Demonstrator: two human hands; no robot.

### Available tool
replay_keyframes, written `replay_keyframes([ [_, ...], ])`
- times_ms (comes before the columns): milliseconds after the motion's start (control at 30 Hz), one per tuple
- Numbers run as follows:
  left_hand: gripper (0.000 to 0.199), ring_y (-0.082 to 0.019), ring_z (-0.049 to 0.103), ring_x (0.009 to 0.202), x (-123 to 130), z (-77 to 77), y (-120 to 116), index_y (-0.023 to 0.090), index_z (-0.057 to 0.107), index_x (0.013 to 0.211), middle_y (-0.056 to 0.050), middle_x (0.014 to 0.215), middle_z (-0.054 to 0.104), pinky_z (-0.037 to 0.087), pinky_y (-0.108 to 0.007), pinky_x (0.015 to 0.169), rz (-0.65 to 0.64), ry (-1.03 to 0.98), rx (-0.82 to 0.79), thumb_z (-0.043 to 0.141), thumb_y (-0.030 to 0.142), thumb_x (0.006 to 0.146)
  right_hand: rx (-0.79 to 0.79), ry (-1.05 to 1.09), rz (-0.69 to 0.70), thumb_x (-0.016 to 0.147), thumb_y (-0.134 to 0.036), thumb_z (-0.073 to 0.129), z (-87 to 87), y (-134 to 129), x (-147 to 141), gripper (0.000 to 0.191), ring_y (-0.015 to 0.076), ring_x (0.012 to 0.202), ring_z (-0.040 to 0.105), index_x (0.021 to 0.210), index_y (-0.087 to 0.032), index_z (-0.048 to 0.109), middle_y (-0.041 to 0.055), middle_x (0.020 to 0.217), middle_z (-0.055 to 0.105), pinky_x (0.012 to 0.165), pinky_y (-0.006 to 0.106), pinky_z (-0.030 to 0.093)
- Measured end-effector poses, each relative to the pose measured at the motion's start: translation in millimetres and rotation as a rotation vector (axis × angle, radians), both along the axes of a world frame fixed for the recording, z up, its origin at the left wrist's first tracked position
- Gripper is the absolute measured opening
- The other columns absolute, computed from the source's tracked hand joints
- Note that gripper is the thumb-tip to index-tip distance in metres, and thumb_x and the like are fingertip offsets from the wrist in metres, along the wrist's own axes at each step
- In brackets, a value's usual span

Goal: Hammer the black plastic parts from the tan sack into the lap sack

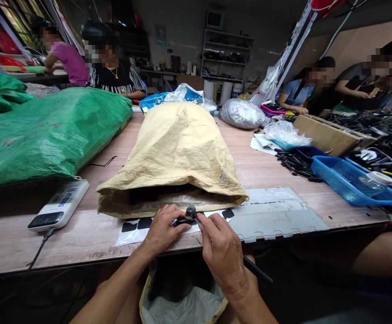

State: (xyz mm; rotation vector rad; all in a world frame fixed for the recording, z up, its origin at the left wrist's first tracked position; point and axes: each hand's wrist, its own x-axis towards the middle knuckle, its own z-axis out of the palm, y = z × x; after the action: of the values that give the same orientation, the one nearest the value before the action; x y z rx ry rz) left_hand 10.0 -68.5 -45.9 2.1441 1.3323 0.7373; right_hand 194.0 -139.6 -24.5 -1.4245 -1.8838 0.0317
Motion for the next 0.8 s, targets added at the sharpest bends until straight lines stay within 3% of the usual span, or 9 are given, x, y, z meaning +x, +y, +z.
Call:
replay_keyframes([
  [267,0.034,-0.023,0.059,0.094,-1,-0.6,-2,0.025,0.063,0.106,-0.001,0.093,0.067,0.04,-0.035,0.083,0.034,-0.065,-0.015,0.08,0.031,0.078,-0.047,-0.037,0.035,0.1,-0.021,0.045,-5.0,6,-8,0.032,0.0189,0.088,0.064,0.125,-0.027,0.065,0.006,0.094,0.066,0.079,0.031,0.052],
  [467,0.032,-0.022,0.059,0.094,-1,1.2,-2,0.025,0.063,0.103,0.001,0.091,0.067,0.04,-0.035,0.084,0.042,-0.08,-0.033,0.08,0.023,0.075,0.0,-0.037,-0.094,0.099,-0.027,0.05,-5.1,28,29,0.027,0.0182,0.091,0.064,0.12,-0.027,0.068,0.0047,0.098,0.068,0.083,0.031,0.05],
  [633,0.028,-0.022,0.058,0.092,-1,3.3,-1,0.024,0.064,0.097,0.0,0.09,0.067,0.04,-0.034,0.082,0.033,-0.068,-0.033,0.08,0.023,0.075,-0.016,-0.142,-0.193,0.095,-0.026,0.056,-26.9,51,63,0.02,0.0203,0.092,0.06,0.107,-0.024,0.072,0.0043,0.094,0.067,0.084,0.033,0.047],
  [800,0.029,-0.021,0.057,0.092,0,2.9,0,0.023,0.064,0.096,0.001,0.09,0.066,0.039,-0.034,0.081,0.028,-0.064,-0.03,0.082,0.023,0.073,0.009,-0.121,-0.204,0.095,-0.026,0.056,-43.3,55,67,0.02,0.0202,0.092,0.059,0.106,-0.023,0.072,0.0048,0.095,0.066,0.085,0.033,0.046],
])
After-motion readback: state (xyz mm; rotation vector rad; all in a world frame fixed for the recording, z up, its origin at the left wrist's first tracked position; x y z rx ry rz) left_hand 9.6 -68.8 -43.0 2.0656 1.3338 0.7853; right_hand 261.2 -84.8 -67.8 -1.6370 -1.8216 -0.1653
